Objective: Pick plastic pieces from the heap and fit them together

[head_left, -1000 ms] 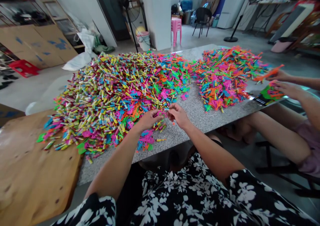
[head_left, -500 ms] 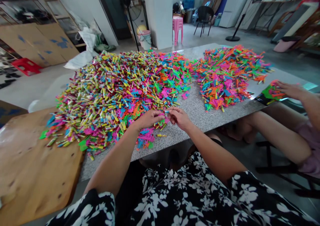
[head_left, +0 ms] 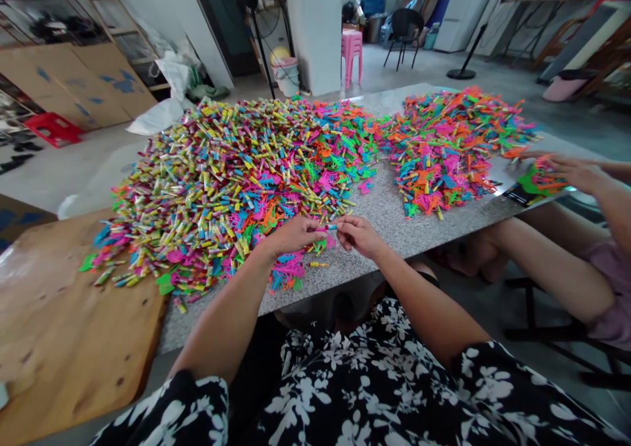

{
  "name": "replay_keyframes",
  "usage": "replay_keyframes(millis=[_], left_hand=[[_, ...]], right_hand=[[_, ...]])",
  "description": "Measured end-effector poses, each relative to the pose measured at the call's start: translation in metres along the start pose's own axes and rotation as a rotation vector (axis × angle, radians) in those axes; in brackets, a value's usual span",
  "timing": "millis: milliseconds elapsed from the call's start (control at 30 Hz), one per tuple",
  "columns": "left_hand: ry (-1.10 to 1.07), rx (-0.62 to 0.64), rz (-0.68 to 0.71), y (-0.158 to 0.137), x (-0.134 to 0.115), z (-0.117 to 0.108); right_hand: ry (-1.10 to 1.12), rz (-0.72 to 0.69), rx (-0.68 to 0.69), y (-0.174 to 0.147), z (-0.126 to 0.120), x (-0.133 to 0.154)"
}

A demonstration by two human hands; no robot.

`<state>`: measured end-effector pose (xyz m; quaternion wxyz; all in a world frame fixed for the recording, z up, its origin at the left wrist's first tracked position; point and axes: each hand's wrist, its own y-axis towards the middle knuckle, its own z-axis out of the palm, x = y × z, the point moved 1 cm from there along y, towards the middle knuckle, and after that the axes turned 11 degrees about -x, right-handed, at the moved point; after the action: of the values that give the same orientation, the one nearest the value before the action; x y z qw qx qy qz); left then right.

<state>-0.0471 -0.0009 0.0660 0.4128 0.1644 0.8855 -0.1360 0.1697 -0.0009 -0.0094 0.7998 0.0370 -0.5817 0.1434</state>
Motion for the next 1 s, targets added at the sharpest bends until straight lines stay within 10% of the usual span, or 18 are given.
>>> replay_keyframes(millis=[400,533,667,833,1000], left_hand=[[-0.015,0.013,-0.056,0.009,0.017,0.016],[0.213,-0.174,-0.082,0.004,0.026,0.016],[0.436,-0.033,-0.044,-0.021,0.038,0.035],[0.582,0.013,0.055,-0.041,0.051,0.065],[0.625,-0.124,-0.006,-0.040,0.056,0.050]], right_hand=[[-0.294,0.056,0.011,-0.007,-0.023,-0.004],[-0.135,0.025,-0.408,0.015,-0.069,0.007],[0.188,-0.267,-0.768,0.033,-0.102,0.035],[-0.444,-0.181,-0.273,0.026,-0.054,0.011],[-1.188,-0.402,0.202,0.007,0.009,-0.032]])
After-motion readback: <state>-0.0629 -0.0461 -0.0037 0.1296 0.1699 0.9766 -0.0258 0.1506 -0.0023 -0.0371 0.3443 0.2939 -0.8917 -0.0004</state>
